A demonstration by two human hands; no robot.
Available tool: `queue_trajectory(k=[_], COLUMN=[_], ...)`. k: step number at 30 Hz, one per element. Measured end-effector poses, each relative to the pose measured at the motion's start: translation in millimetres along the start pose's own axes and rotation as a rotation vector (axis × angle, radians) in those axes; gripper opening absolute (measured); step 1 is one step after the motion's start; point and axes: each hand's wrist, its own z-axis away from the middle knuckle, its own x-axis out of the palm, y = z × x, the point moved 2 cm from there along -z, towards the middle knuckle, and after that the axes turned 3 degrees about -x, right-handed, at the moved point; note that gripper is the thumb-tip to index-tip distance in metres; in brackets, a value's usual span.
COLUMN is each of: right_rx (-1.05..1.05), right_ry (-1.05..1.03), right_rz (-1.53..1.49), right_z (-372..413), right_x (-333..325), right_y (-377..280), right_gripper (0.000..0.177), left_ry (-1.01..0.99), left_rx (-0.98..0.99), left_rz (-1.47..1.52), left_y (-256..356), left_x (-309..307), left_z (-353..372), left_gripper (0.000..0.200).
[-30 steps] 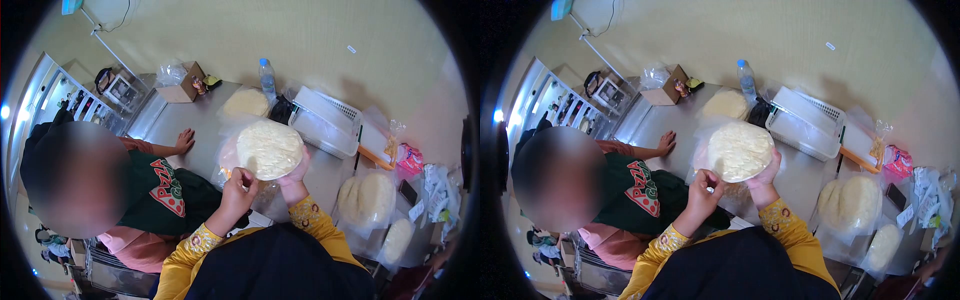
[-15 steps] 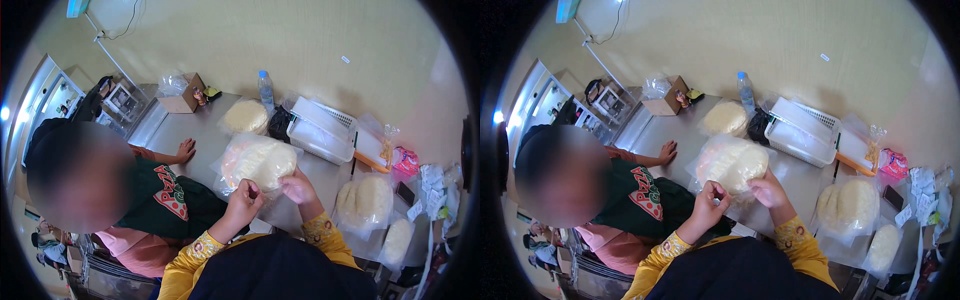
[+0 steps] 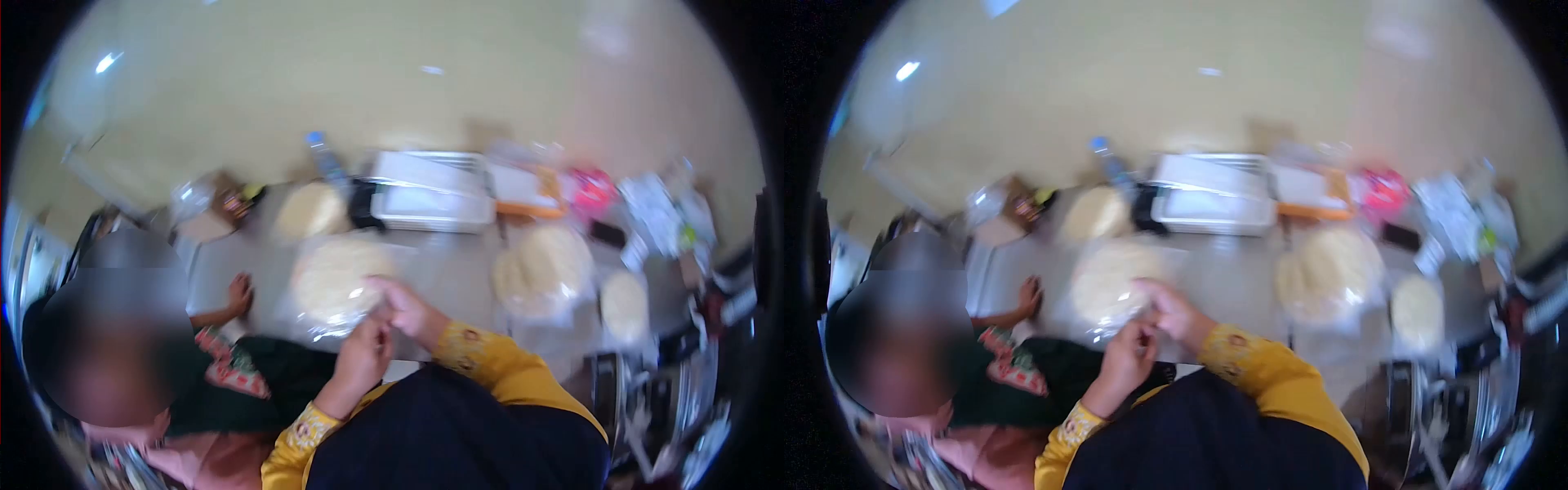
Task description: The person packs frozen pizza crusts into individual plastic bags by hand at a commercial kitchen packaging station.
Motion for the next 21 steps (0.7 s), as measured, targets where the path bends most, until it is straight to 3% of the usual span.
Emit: queue_trajectory(k=[4,6,8,11,15,19,21], right_rx=[0.597,0.680,0.422,0.073,-0.306,-0.587,-0.610], right_ry=[0.337,0.429,0.483,0.553,0.828,1.104,1.195], right_rz=[-0.449,-0.751,-1.001,-0.810,-0.541,-0.288,-0.248], right_z=[-9,-11,-9,24,88,177,218], right_x=[-4,-9,-8,-33,-86,-154,-177], right_y=[27,23,5,-50,-124,-181,-211], right_gripper=[0.045,0.047,0.048,0.049,0.051,0.048,0.044], left_ry=[-0.091,-0.141,-0.202,-0.339,-0.398,-0.466,-0.497], left_rx=[0.066,0.149,0.247,0.293,0.294,0.291,0.291], left_rz=[-0.013,-0.021,-0.031,0.126,0.245,0.260,0.266], left_y=[14,20,20,35,40,37,37], left_x=[7,10,16,25,38,45,47], left_z=[-3,-6,-8,-16,-22,-30,-34], left_gripper=[0.017,0.018,0.019,0.020,0.018,0.015,0.014])
